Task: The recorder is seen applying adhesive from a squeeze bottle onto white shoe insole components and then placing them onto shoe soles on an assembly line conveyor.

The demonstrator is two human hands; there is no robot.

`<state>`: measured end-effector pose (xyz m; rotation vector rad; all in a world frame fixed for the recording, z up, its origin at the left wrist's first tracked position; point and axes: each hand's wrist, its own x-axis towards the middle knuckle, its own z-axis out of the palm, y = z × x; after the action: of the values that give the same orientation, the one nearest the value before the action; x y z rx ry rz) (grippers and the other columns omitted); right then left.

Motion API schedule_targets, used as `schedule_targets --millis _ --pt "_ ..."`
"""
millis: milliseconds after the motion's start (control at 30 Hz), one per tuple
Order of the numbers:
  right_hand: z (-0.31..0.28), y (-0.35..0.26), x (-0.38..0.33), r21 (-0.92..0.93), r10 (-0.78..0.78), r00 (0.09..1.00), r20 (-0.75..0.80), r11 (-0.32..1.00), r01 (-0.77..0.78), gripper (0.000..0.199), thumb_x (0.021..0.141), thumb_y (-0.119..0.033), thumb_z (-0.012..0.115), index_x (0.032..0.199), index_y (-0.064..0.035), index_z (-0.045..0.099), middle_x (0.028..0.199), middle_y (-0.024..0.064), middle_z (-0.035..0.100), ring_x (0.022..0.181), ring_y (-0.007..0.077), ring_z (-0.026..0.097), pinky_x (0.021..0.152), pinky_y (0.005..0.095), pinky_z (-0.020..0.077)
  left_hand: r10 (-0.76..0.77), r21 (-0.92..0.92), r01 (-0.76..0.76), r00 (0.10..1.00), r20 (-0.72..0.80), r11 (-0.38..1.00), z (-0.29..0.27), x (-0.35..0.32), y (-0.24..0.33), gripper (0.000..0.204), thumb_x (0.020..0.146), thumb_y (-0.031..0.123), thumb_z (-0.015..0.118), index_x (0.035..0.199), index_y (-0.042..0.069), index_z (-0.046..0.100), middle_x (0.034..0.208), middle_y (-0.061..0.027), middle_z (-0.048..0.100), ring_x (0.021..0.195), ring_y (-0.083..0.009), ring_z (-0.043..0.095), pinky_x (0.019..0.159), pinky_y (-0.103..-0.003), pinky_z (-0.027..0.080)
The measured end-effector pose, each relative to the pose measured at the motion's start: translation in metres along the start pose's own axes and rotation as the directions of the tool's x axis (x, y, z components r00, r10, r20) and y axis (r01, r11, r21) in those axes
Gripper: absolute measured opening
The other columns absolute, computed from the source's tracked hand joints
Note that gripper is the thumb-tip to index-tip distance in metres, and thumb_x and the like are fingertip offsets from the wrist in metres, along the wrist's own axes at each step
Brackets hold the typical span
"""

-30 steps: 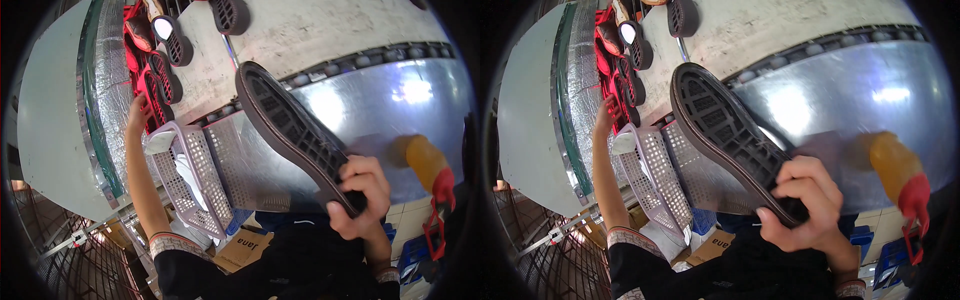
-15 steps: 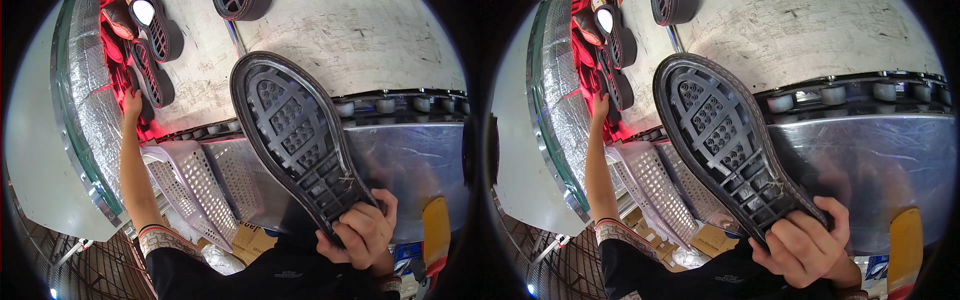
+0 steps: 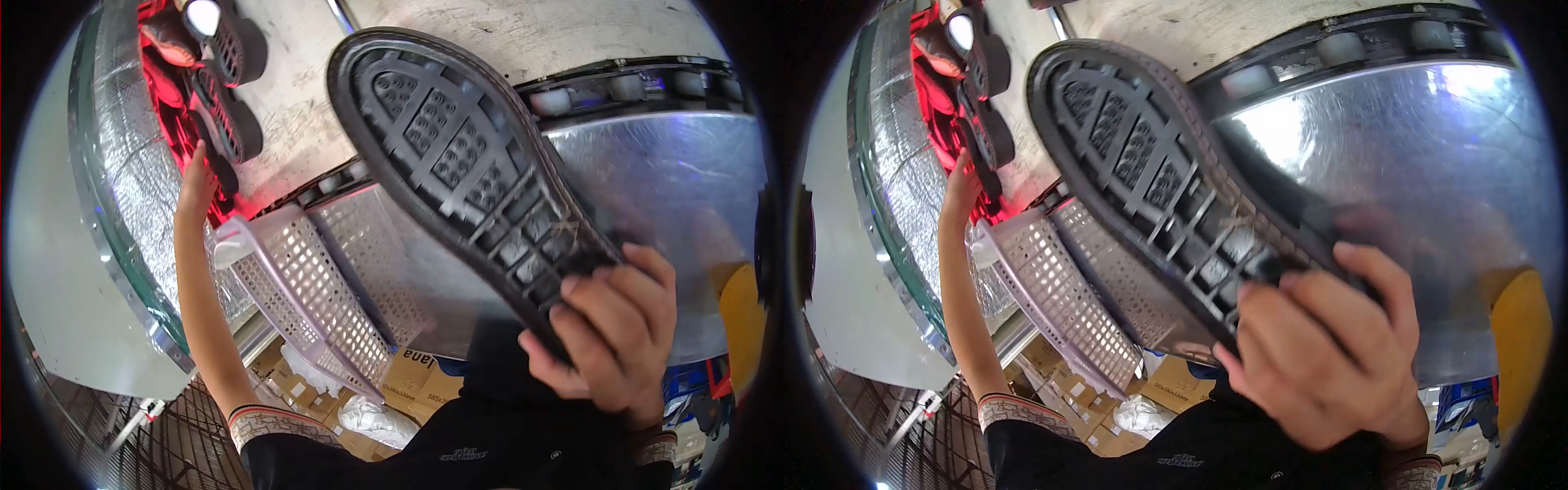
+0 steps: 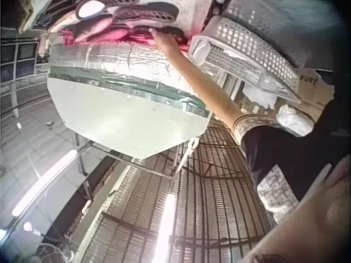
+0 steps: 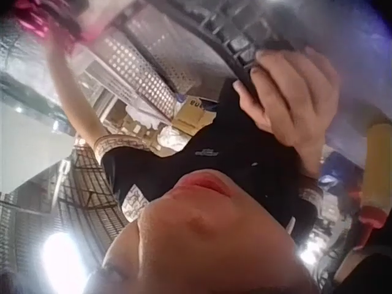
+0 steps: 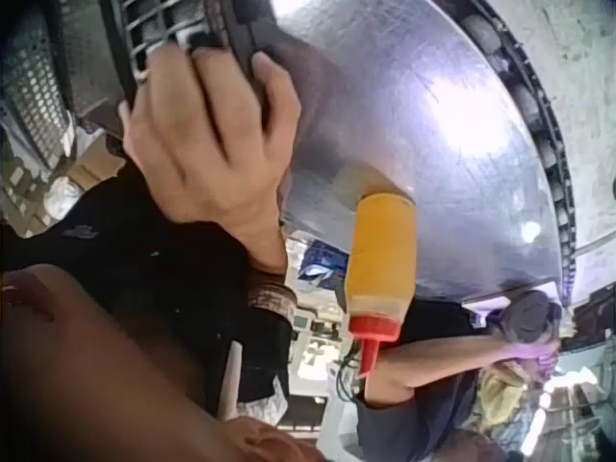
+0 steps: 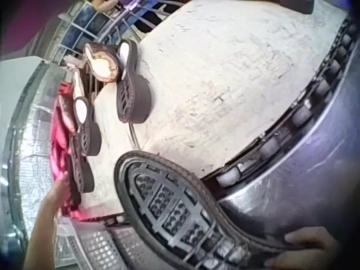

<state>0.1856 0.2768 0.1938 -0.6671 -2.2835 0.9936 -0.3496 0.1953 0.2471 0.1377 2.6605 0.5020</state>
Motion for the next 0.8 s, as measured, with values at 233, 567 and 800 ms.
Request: schedule_targets --millis 233,567,800 --pt "0.014 0.0 0.0 -0.11 0.012 0.997 -0.073 0.994 -0.02 0.034 0.057 -0.013 0.075 0.085 -0.0034 0.059 0.119 0.0175 0.05 0.112 0.043 0.046 0.09 0.0471 0.042 0.697 -0.332 -0.641 0.712 0.08 0.692 0.005 -0.228 -0.004 0.057 0.096 0.045 0.034 0.132 0.001 0.039 0.126 -0.0174 0.051 0.115 -0.029 0.051 0.098 -0.041 0.037" --pt "0.019 -0.015 -0.002 -0.111 -0.118 0.977 -0.179 0.989 0.099 0.034 0.063 -0.014 0.075 0.089 -0.0021 0.057 0.124 0.0195 0.05 0.099 0.0351 0.057 0.083 0.0387 0.046 0.93 0.346 -0.896 0.341 0.135 0.278 0.17 -0.362 -0.14 0.05 0.083 0.037 0.054 0.129 0.019 0.05 0.139 -0.0068 0.041 0.13 -0.0357 0.032 0.103 -0.054 0.022" --pt "0.012 -0.014 -0.017 0.038 -0.044 0.975 -0.218 0.998 0.053 0.025 0.073 -0.012 0.07 0.093 -0.0006 0.062 0.104 0.0117 0.062 0.074 0.0207 0.061 0.058 0.0275 0.0467 0.957 0.328 -0.904 0.291 0.009 0.272 0.188 -0.358 -0.141 0.051 0.082 0.038 0.056 0.13 0.025 0.049 0.139 -0.0032 0.042 0.127 -0.036 0.037 0.099 -0.054 0.029"
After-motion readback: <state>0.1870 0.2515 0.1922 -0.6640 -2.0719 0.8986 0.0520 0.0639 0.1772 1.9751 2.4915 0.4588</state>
